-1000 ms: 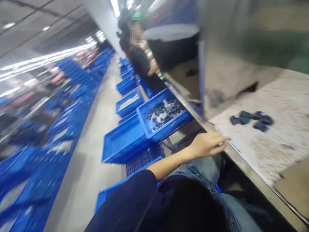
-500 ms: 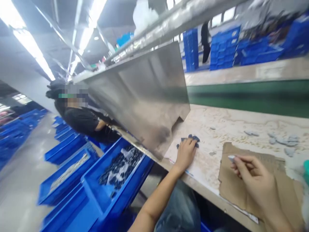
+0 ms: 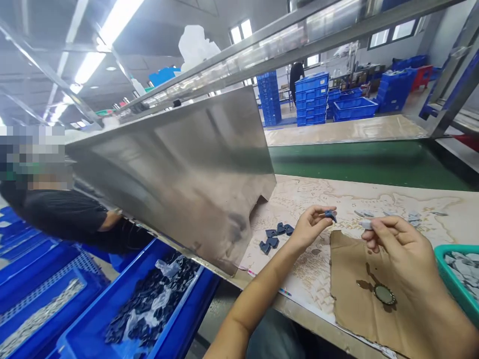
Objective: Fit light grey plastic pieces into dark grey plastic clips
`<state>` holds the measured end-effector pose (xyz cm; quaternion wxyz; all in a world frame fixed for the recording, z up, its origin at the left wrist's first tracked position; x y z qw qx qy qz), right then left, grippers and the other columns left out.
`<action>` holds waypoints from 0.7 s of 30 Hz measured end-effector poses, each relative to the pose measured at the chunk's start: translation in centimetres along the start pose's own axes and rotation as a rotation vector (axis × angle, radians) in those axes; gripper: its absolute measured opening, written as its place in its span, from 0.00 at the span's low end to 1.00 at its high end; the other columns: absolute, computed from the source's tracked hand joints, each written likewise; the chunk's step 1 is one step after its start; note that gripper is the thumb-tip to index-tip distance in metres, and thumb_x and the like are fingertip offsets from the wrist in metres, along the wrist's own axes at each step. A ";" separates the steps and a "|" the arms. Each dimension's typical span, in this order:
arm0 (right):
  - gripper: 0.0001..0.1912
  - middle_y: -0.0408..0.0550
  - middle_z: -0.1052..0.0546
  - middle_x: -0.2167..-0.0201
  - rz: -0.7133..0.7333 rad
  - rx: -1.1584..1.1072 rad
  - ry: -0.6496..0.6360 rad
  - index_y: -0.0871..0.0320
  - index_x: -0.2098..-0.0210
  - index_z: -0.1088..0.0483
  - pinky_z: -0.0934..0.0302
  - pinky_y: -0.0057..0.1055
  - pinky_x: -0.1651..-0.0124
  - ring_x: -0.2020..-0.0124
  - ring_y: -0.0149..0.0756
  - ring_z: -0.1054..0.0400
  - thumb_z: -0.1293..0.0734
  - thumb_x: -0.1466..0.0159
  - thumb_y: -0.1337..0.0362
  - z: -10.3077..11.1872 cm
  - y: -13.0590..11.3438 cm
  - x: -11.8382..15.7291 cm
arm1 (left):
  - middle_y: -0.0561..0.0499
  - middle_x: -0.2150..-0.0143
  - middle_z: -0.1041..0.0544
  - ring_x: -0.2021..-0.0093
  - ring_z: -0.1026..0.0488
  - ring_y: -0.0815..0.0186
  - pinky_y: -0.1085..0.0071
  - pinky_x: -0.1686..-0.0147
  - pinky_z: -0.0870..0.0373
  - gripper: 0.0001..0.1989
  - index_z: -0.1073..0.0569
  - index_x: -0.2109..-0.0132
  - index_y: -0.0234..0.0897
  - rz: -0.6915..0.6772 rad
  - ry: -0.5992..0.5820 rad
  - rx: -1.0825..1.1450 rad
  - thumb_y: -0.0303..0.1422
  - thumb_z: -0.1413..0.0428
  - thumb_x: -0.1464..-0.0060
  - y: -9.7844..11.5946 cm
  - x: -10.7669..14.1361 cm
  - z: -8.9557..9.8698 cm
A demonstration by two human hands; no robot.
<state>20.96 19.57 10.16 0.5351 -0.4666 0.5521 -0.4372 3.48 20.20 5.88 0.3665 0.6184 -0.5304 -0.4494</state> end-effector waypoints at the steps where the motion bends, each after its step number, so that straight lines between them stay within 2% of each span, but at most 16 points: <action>1: 0.37 0.51 0.28 0.80 -0.022 -0.030 0.045 0.60 0.74 0.30 0.37 0.22 0.79 0.81 0.31 0.36 0.22 0.62 0.33 0.4 0.3 -0.1 | 0.42 0.50 0.24 0.53 0.25 0.61 0.67 0.54 0.27 0.26 0.29 0.60 0.34 -0.001 -0.001 0.031 0.47 0.31 0.59 -0.6 -0.1 -0.3; 3: 0.36 0.51 0.28 0.81 -0.046 -0.056 0.076 0.60 0.74 0.30 0.38 0.21 0.80 0.82 0.31 0.36 0.21 0.62 0.35 0.9 1.2 0.2 | 0.43 0.54 0.23 0.57 0.24 0.63 0.67 0.56 0.26 0.28 0.29 0.59 0.34 0.000 -0.015 0.027 0.50 0.32 0.58 -1.7 0.2 -0.6; 6: 0.33 0.50 0.28 0.81 -0.026 -0.076 0.000 0.60 0.74 0.31 0.39 0.20 0.82 0.83 0.31 0.35 0.21 0.56 0.37 0.4 1.8 1.1 | 0.44 0.55 0.23 0.58 0.25 0.64 0.70 0.59 0.26 0.25 0.26 0.56 0.35 -0.030 -0.079 -0.096 0.48 0.34 0.54 -2.3 1.6 -1.0; 9: 0.26 0.48 0.27 0.80 0.021 -0.088 -0.075 0.59 0.70 0.29 0.38 0.18 0.81 0.82 0.30 0.34 0.23 0.46 0.42 -0.2 1.5 1.9 | 0.45 0.52 0.25 0.53 0.27 0.63 0.74 0.60 0.26 0.20 0.24 0.54 0.36 -0.080 -0.150 -0.192 0.45 0.37 0.49 -1.6 2.5 -1.7; 12: 0.20 0.46 0.25 0.79 0.060 -0.067 -0.095 0.57 0.68 0.28 0.35 0.17 0.78 0.81 0.29 0.32 0.24 0.41 0.46 -0.4 0.8 2.2 | 0.45 0.52 0.27 0.51 0.28 0.63 0.77 0.62 0.26 0.17 0.24 0.54 0.37 -0.101 -0.220 -0.229 0.43 0.38 0.47 -1.0 3.1 -2.5; 17: 0.17 0.44 0.26 0.80 0.108 -0.015 -0.148 0.56 0.70 0.28 0.37 0.12 0.79 0.82 0.27 0.33 0.26 0.38 0.49 -0.8 -0.3 2.4 | 0.46 0.55 0.25 0.55 0.26 0.66 0.79 0.64 0.27 0.15 0.24 0.57 0.36 -0.127 -0.220 -0.250 0.40 0.35 0.49 -0.4 3.3 -2.8; 21: 0.11 0.43 0.26 0.79 0.096 0.052 -0.135 0.55 0.70 0.28 0.36 0.12 0.79 0.82 0.27 0.32 0.29 0.35 0.55 -0.5 -0.3 2.6 | 0.49 0.60 0.23 0.59 0.25 0.70 0.79 0.64 0.28 0.13 0.25 0.59 0.36 -0.192 -0.214 -0.216 0.37 0.34 0.50 0.5 3.4 -2.9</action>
Point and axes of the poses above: each hand's wrist, its own x-axis away from the middle knuckle, its own z-axis out of the back of the hand, y = z × x, the point moved 10 cm from there along -x, towards the middle knuckle
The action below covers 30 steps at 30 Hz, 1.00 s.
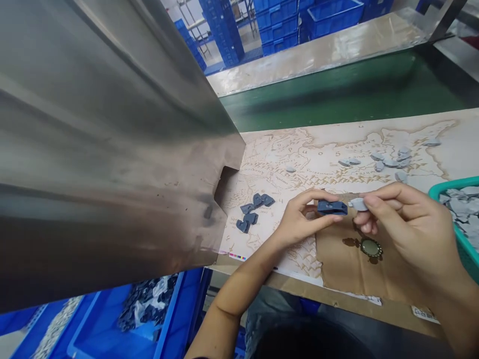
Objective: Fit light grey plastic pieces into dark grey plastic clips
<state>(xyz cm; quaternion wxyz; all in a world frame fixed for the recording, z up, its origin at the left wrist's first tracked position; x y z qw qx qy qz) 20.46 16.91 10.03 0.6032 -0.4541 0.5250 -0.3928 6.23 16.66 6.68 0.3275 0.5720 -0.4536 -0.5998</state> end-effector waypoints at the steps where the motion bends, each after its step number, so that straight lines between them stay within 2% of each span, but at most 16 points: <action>1: 0.11 0.43 0.26 0.79 -0.001 0.017 0.006 0.55 0.70 0.28 0.36 0.13 0.78 0.82 0.27 0.32 0.29 0.35 0.57 0.1 0.0 0.0 | 0.50 0.61 0.23 0.59 0.25 0.70 0.78 0.62 0.28 0.13 0.25 0.60 0.36 -0.016 0.001 0.012 0.37 0.34 0.50 0.2 0.0 0.0; 10: 0.08 0.41 0.27 0.81 0.067 0.153 -0.049 0.56 0.71 0.30 0.37 0.13 0.79 0.83 0.27 0.33 0.31 0.36 0.62 -0.2 -0.7 -0.1 | 0.49 0.61 0.23 0.60 0.25 0.68 0.73 0.59 0.28 0.18 0.26 0.61 0.34 0.000 0.004 -0.002 0.44 0.34 0.50 -0.1 0.0 -0.1; 18: 0.13 0.43 0.27 0.80 0.020 0.224 -0.086 0.57 0.71 0.29 0.36 0.20 0.79 0.82 0.31 0.33 0.30 0.36 0.54 -0.5 -0.3 -0.3 | 0.48 0.61 0.23 0.58 0.25 0.66 0.70 0.57 0.28 0.17 0.25 0.63 0.35 0.004 -0.007 -0.022 0.45 0.36 0.49 0.0 -0.2 0.0; 23: 0.16 0.44 0.28 0.80 0.044 0.304 -0.142 0.56 0.70 0.28 0.37 0.24 0.80 0.81 0.35 0.32 0.31 0.37 0.50 -0.6 -0.2 -0.6 | 0.47 0.60 0.22 0.58 0.25 0.65 0.71 0.60 0.27 0.19 0.24 0.62 0.35 0.086 -0.025 0.008 0.47 0.35 0.51 -0.9 -0.1 -0.1; 30: 0.12 0.43 0.27 0.79 0.003 0.213 -0.253 0.57 0.70 0.28 0.38 0.21 0.79 0.80 0.32 0.32 0.32 0.36 0.55 -1.1 0.2 -0.8 | 0.48 0.63 0.22 0.61 0.24 0.66 0.71 0.60 0.26 0.17 0.22 0.63 0.36 0.078 0.012 -0.019 0.45 0.34 0.52 -0.9 -0.1 0.3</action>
Point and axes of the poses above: each hand's wrist, its own x-axis away from the middle knuckle, its own z-axis out of the back of the hand, y = z × x, the point moved 10 cm from there along -x, towards the middle knuckle
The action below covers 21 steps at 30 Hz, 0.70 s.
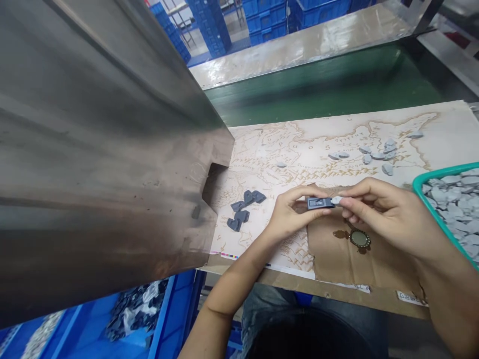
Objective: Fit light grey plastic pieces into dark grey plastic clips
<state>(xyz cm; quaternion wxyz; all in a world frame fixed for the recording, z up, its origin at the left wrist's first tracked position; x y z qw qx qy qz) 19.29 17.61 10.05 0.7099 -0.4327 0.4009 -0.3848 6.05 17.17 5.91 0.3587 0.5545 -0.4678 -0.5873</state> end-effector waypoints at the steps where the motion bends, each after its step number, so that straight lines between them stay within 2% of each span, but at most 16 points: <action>1: 0.12 0.43 0.27 0.78 0.009 0.008 -0.012 0.57 0.70 0.28 0.38 0.21 0.79 0.80 0.32 0.32 0.32 0.36 0.55 0.0 0.0 0.0 | 0.48 0.63 0.21 0.62 0.24 0.66 0.72 0.61 0.26 0.16 0.22 0.64 0.36 -0.006 -0.003 -0.016 0.44 0.33 0.52 0.1 0.1 0.0; 4: 0.10 0.41 0.26 0.76 0.048 0.031 -0.056 0.58 0.68 0.27 0.40 0.22 0.74 0.76 0.31 0.32 0.34 0.35 0.58 -0.5 -0.2 0.3 | 0.48 0.67 0.21 0.66 0.24 0.67 0.75 0.65 0.27 0.12 0.21 0.65 0.36 -0.005 0.017 -0.097 0.39 0.32 0.54 0.5 0.6 0.2; 7: 0.05 0.39 0.27 0.74 0.073 0.031 -0.106 0.59 0.68 0.28 0.44 0.23 0.70 0.74 0.28 0.34 0.34 0.36 0.68 -1.2 -0.5 0.6 | 0.48 0.68 0.21 0.67 0.24 0.66 0.76 0.68 0.26 0.10 0.20 0.68 0.36 0.044 0.094 -0.220 0.36 0.32 0.57 0.5 1.2 1.3; 11: 0.09 0.39 0.28 0.72 0.040 0.038 -0.171 0.61 0.69 0.31 0.46 0.23 0.66 0.70 0.27 0.35 0.31 0.36 0.78 -2.2 -0.3 0.5 | 0.49 0.70 0.21 0.69 0.24 0.65 0.76 0.70 0.25 0.09 0.20 0.70 0.37 0.068 0.124 -0.280 0.34 0.32 0.61 0.0 1.5 2.2; 17: 0.11 0.38 0.28 0.71 0.004 -0.008 -0.207 0.60 0.68 0.32 0.45 0.22 0.65 0.69 0.27 0.35 0.30 0.38 0.81 -3.5 0.3 0.6 | 0.50 0.71 0.21 0.69 0.24 0.65 0.75 0.68 0.23 0.10 0.21 0.73 0.38 0.053 0.205 -0.196 0.32 0.31 0.66 -0.6 2.1 3.5; 21: 0.10 0.39 0.27 0.70 -0.013 -0.029 -0.194 0.61 0.67 0.31 0.44 0.20 0.65 0.68 0.27 0.35 0.30 0.37 0.81 -4.0 1.1 0.2 | 0.51 0.71 0.21 0.69 0.24 0.66 0.78 0.68 0.24 0.10 0.21 0.73 0.37 0.101 0.247 -0.160 0.30 0.31 0.68 -1.4 2.0 4.1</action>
Point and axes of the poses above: each hand's wrist, its own x-axis away from the middle knuckle, its own z-axis out of the back of the hand, y = z × x, the point moved 10 cm from there along -x, towards the middle knuckle
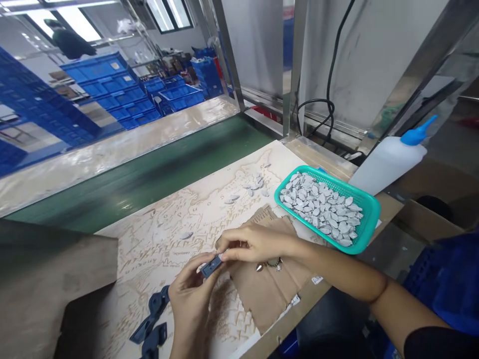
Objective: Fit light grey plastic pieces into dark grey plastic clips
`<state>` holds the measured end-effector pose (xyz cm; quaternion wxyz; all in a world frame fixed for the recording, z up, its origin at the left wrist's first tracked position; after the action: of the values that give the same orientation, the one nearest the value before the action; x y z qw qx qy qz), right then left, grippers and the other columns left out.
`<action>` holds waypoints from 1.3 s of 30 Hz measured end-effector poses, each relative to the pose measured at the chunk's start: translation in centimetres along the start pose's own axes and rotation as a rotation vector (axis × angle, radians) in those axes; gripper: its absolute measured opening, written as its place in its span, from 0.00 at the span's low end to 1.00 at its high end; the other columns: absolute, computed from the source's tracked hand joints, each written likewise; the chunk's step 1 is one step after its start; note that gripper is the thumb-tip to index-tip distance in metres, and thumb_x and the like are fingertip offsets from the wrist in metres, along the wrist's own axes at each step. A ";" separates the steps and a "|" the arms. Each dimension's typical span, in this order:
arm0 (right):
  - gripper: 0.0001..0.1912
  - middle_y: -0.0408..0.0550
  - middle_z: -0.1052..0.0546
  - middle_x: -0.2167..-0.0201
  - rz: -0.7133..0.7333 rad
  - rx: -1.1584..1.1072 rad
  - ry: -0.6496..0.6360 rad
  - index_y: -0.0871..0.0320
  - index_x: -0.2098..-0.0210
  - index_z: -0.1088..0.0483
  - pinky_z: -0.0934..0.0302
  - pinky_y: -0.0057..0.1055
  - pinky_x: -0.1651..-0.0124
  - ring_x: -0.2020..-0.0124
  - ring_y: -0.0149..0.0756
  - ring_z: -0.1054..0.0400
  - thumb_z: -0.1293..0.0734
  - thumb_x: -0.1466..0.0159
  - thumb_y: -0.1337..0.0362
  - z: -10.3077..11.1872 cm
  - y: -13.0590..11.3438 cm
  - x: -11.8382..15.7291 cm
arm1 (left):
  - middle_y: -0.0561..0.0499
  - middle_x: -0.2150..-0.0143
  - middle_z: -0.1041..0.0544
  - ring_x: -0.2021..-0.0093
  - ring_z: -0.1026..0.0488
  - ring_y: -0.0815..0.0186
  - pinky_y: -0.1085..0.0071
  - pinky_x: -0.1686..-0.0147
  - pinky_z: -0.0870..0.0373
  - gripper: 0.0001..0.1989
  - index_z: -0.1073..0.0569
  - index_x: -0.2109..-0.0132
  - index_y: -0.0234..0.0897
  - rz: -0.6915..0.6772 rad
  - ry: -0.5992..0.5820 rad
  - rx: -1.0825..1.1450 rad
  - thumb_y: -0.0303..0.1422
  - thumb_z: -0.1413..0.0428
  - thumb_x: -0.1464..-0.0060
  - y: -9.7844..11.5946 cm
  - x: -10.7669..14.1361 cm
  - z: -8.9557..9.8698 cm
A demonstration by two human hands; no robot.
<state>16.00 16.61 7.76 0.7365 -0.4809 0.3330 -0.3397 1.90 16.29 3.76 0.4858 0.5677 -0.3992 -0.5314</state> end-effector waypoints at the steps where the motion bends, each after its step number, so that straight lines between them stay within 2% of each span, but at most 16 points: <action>1: 0.10 0.39 0.27 0.70 -0.005 0.005 0.010 0.61 0.66 0.31 0.44 0.20 0.66 0.69 0.27 0.35 0.30 0.37 0.81 0.0 0.2 -0.1 | 0.51 0.71 0.21 0.69 0.24 0.66 0.78 0.69 0.24 0.11 0.21 0.73 0.37 0.018 0.012 0.004 0.31 0.31 0.69 -0.2 -0.1 0.0; 3: 0.09 0.38 0.27 0.70 -0.015 0.040 0.046 0.61 0.64 0.30 0.45 0.20 0.67 0.70 0.27 0.35 0.30 0.37 0.79 0.2 0.6 -0.2 | 0.50 0.72 0.22 0.70 0.24 0.65 0.77 0.71 0.24 0.14 0.22 0.72 0.36 0.061 0.034 0.007 0.34 0.30 0.70 -0.7 -0.1 -0.2; 5: 0.09 0.39 0.27 0.70 -0.020 0.104 0.091 0.61 0.62 0.29 0.45 0.21 0.66 0.69 0.29 0.34 0.28 0.37 0.77 0.4 0.9 0.0 | 0.48 0.71 0.22 0.69 0.24 0.64 0.76 0.71 0.24 0.17 0.22 0.71 0.34 0.127 0.007 -0.012 0.39 0.30 0.70 -1.5 -0.2 -0.8; 9: 0.11 0.41 0.25 0.66 -0.020 0.233 0.138 0.59 0.62 0.29 0.44 0.23 0.66 0.68 0.32 0.31 0.25 0.40 0.75 0.8 1.6 0.4 | 0.44 0.63 0.21 0.60 0.22 0.58 0.71 0.64 0.21 0.24 0.22 0.65 0.34 0.213 -0.093 -0.047 0.46 0.31 0.66 -3.5 -0.3 -2.0; 11: 0.10 0.41 0.24 0.67 -0.029 0.277 0.157 0.59 0.63 0.29 0.43 0.23 0.68 0.69 0.32 0.30 0.26 0.40 0.75 1.1 2.1 0.5 | 0.43 0.59 0.21 0.57 0.23 0.56 0.67 0.61 0.21 0.26 0.23 0.59 0.34 0.155 -0.110 -0.053 0.47 0.32 0.63 -3.6 -0.8 -2.1; 13: 0.08 0.41 0.25 0.69 -0.054 0.311 0.202 0.59 0.65 0.30 0.42 0.23 0.68 0.69 0.33 0.30 0.27 0.40 0.74 1.9 2.4 0.4 | 0.43 0.57 0.22 0.56 0.23 0.56 0.64 0.60 0.21 0.26 0.23 0.55 0.35 0.036 -0.121 -0.096 0.47 0.35 0.58 -2.8 -1.3 -2.1; 16: 0.06 0.42 0.25 0.69 -0.115 0.358 0.300 0.59 0.67 0.32 0.39 0.25 0.65 0.67 0.36 0.29 0.31 0.39 0.73 3.6 2.3 0.0 | 0.42 0.55 0.22 0.55 0.24 0.56 0.60 0.56 0.23 0.21 0.24 0.53 0.36 -0.137 -0.127 -0.224 0.44 0.39 0.51 -1.2 -1.8 -2.0; 18: 0.06 0.43 0.25 0.69 -0.163 0.398 0.329 0.58 0.68 0.33 0.39 0.26 0.65 0.66 0.37 0.29 0.32 0.39 0.73 4.6 1.9 -0.7 | 0.42 0.55 0.23 0.54 0.25 0.56 0.57 0.53 0.25 0.18 0.25 0.52 0.37 -0.183 -0.137 -0.308 0.41 0.42 0.47 -0.6 -2.1 -2.1; 21: 0.07 0.41 0.27 0.73 -0.238 0.481 0.312 0.58 0.69 0.34 0.41 0.26 0.66 0.69 0.37 0.31 0.31 0.41 0.74 6.0 1.6 -3.4 | 0.41 0.52 0.23 0.50 0.27 0.56 0.57 0.47 0.28 0.15 0.27 0.50 0.35 -0.175 -0.144 -0.408 0.36 0.45 0.42 -0.4 -2.6 -2.1; 25: 0.09 0.40 0.31 0.75 -0.366 0.639 0.328 0.60 0.69 0.33 0.39 0.29 0.63 0.69 0.35 0.34 0.30 0.40 0.76 8.5 2.9 -9.7 | 0.40 0.50 0.25 0.46 0.30 0.55 0.56 0.45 0.30 0.13 0.28 0.49 0.34 -0.146 -0.180 -0.650 0.31 0.46 0.40 -0.1 -2.9 -2.4; 28: 0.06 0.43 0.29 0.69 -0.491 0.747 0.374 0.63 0.67 0.32 0.35 0.33 0.57 0.65 0.35 0.32 0.30 0.36 0.74 10.6 5.1 -14.7 | 0.38 0.46 0.28 0.41 0.34 0.49 0.50 0.42 0.33 0.15 0.27 0.48 0.33 -0.090 -0.206 -0.842 0.29 0.43 0.42 0.3 -3.0 -2.0; 31: 0.02 0.47 0.28 0.61 -0.572 0.837 0.434 0.64 0.61 0.30 0.33 0.36 0.54 0.60 0.36 0.31 0.33 0.30 0.70 12.6 6.7 -18.0 | 0.35 0.39 0.33 0.34 0.43 0.46 0.46 0.36 0.42 0.21 0.30 0.43 0.30 0.017 -0.224 -0.946 0.31 0.41 0.43 0.5 -3.4 -0.4; 33: 0.03 0.49 0.28 0.57 -0.590 0.890 0.436 0.63 0.57 0.30 0.33 0.37 0.51 0.57 0.38 0.31 0.34 0.29 0.69 13.2 7.4 -19.2 | 0.35 0.38 0.34 0.33 0.44 0.46 0.48 0.35 0.44 0.24 0.33 0.40 0.29 0.122 -0.227 -0.985 0.33 0.42 0.41 0.2 -3.8 1.1; 35: 0.04 0.50 0.28 0.55 -0.602 0.939 0.404 0.63 0.56 0.29 0.34 0.38 0.49 0.54 0.39 0.31 0.34 0.29 0.69 13.3 7.7 -19.6 | 0.37 0.39 0.33 0.35 0.42 0.48 0.51 0.36 0.41 0.25 0.34 0.38 0.30 0.209 -0.224 -1.014 0.35 0.43 0.40 0.2 -3.9 2.4; 37: 0.04 0.51 0.28 0.54 -0.607 0.985 0.358 0.63 0.56 0.29 0.35 0.39 0.48 0.53 0.40 0.32 0.34 0.29 0.69 13.2 7.5 -19.5 | 0.39 0.41 0.31 0.38 0.38 0.51 0.55 0.38 0.38 0.23 0.33 0.40 0.31 0.252 -0.252 -1.038 0.37 0.45 0.38 0.1 -3.9 2.8; 39: 0.05 0.52 0.28 0.53 -0.596 1.025 0.310 0.64 0.54 0.29 0.37 0.40 0.47 0.52 0.41 0.32 0.34 0.30 0.69 13.0 6.4 -18.8 | 0.41 0.43 0.30 0.41 0.35 0.52 0.57 0.41 0.35 0.21 0.32 0.42 0.31 0.263 -0.306 -1.054 0.39 0.46 0.37 0.1 -3.7 2.4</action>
<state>17.49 40.26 8.97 0.6905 -0.0827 0.0814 -0.7140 -0.94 19.57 4.70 0.7022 0.1102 -0.2132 -0.6703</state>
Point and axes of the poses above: each hand's wrist, its own x-axis away from the middle knuckle, its own z-axis out of the back of the hand, y = z × x, the point moved 10 cm from there along -x, towards the middle knuckle
